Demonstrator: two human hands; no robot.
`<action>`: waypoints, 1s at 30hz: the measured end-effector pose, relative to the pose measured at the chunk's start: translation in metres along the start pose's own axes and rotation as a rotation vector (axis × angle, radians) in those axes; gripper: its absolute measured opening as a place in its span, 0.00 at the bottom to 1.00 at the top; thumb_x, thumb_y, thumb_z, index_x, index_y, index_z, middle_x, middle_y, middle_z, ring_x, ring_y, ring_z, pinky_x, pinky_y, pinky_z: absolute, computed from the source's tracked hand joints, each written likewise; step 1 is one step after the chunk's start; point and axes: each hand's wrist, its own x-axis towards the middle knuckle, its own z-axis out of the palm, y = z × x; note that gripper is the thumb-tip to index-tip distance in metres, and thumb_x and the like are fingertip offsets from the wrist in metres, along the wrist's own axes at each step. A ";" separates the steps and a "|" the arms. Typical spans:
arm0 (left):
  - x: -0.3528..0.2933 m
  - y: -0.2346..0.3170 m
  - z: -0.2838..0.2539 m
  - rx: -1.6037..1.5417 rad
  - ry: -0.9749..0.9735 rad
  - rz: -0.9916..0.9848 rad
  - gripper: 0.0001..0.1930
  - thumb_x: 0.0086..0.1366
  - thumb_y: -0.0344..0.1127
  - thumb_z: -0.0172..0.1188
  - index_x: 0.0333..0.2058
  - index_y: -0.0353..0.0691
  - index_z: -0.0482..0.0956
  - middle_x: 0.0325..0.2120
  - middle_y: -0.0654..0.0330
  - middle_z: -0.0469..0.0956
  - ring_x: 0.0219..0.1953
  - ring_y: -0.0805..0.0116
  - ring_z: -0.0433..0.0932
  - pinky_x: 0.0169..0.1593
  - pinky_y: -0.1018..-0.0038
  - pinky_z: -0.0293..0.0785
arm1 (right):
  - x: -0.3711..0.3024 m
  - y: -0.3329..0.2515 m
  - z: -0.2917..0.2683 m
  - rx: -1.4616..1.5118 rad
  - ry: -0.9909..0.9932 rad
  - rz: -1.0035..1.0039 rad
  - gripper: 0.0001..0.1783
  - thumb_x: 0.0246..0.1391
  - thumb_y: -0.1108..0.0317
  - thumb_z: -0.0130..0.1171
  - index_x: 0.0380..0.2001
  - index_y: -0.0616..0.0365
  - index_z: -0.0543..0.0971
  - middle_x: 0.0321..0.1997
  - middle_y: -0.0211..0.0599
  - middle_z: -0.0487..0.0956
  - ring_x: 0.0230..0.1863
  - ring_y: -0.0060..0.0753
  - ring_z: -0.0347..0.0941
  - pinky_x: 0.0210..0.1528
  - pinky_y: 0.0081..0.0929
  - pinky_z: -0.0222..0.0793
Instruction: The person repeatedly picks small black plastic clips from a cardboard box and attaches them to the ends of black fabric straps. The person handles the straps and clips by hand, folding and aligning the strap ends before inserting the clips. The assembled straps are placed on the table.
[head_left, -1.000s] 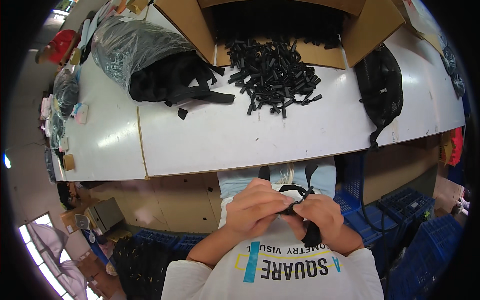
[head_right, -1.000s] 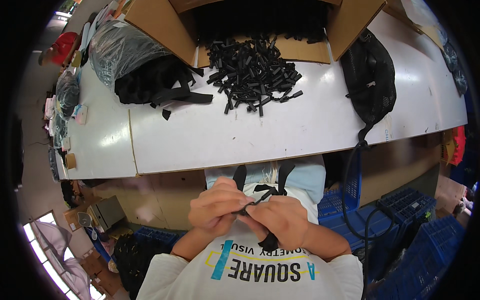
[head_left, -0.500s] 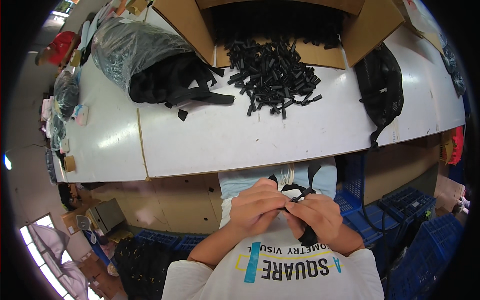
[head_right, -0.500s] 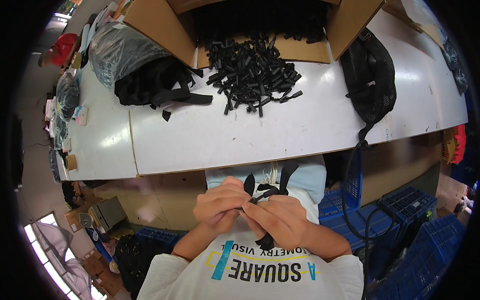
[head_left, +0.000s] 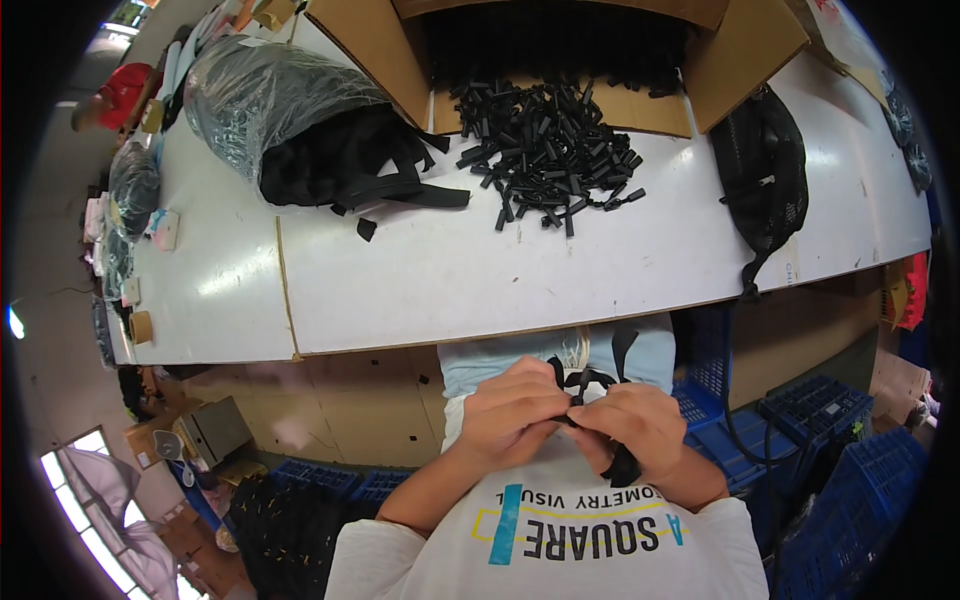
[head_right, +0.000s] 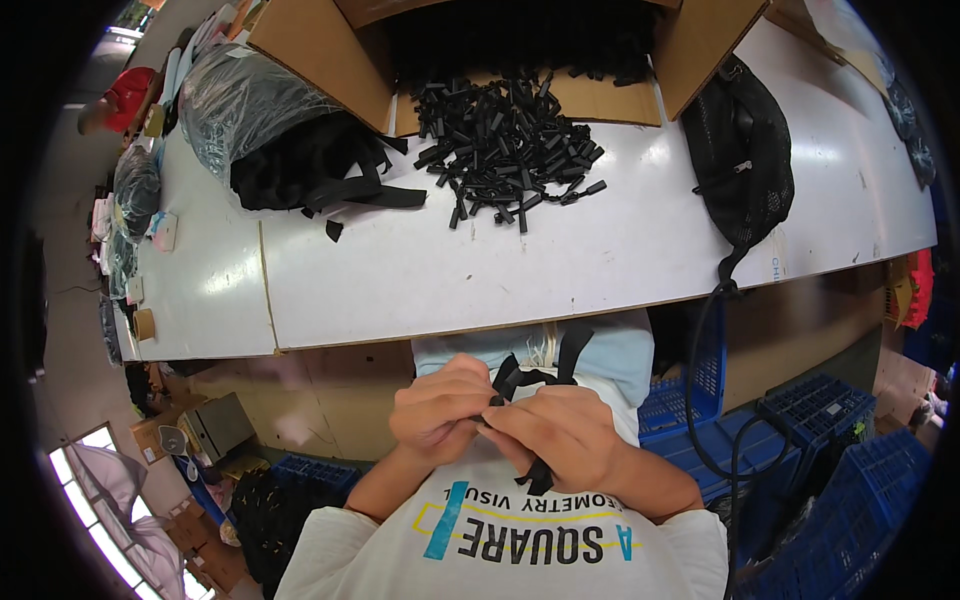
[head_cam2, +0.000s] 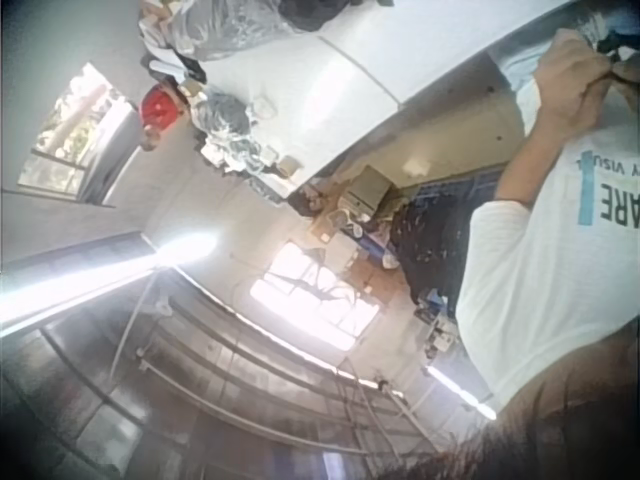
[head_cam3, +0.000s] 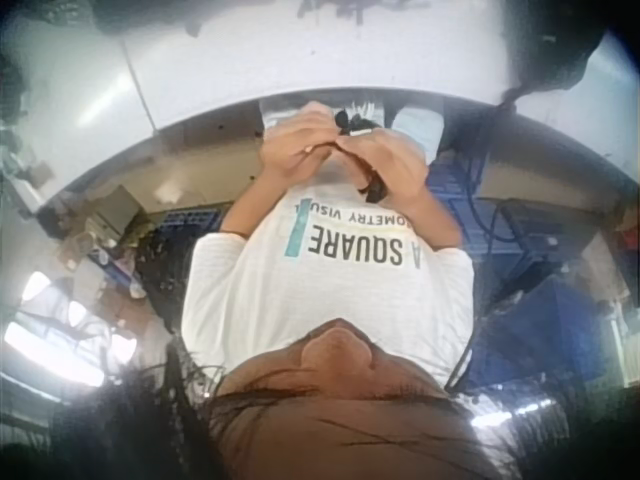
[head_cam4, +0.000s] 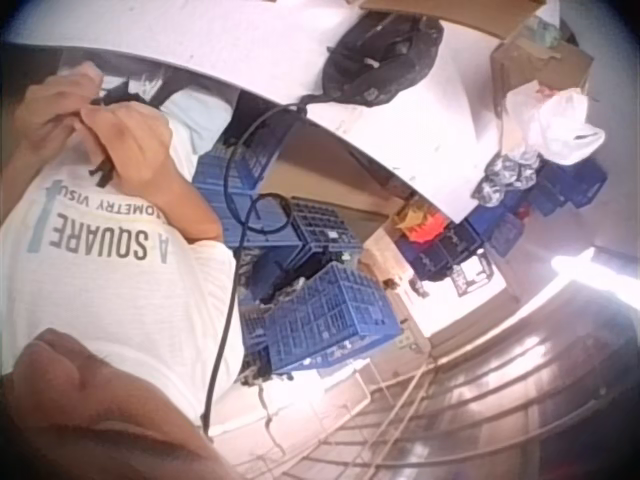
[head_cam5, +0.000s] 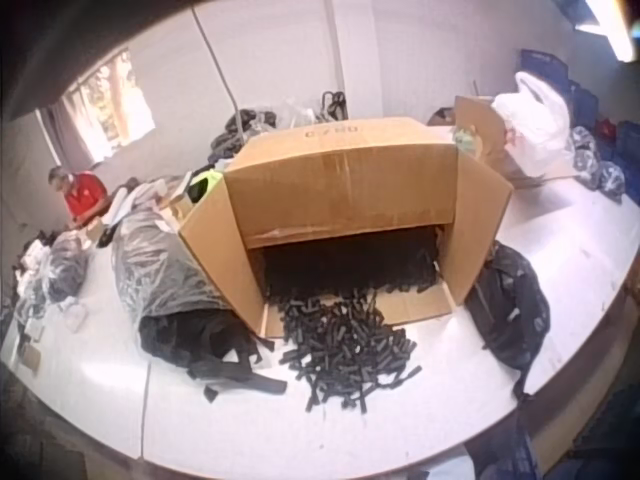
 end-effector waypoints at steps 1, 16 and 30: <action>0.000 0.000 0.000 0.000 -0.004 0.002 0.14 0.39 0.17 0.64 0.29 0.31 0.76 0.23 0.55 0.75 0.23 0.57 0.73 0.34 0.65 0.72 | 0.000 0.000 -0.001 -0.001 -0.008 0.009 0.16 0.37 0.78 0.68 0.34 0.65 0.76 0.19 0.36 0.75 0.15 0.31 0.69 0.17 0.23 0.64; 0.003 -0.002 0.001 -0.036 -0.022 0.033 0.04 0.53 0.21 0.60 0.27 0.25 0.75 0.21 0.51 0.75 0.21 0.59 0.72 0.31 0.63 0.72 | 0.002 0.002 -0.005 0.033 -0.071 0.107 0.14 0.33 0.81 0.67 0.28 0.63 0.76 0.16 0.31 0.73 0.10 0.23 0.64 0.13 0.18 0.58; 0.001 0.002 0.001 0.009 -0.019 -0.003 0.10 0.46 0.19 0.59 0.30 0.29 0.75 0.22 0.53 0.75 0.22 0.58 0.72 0.33 0.65 0.72 | -0.001 0.000 -0.005 -0.037 -0.039 0.063 0.13 0.37 0.77 0.67 0.30 0.64 0.76 0.18 0.36 0.75 0.13 0.30 0.68 0.15 0.23 0.61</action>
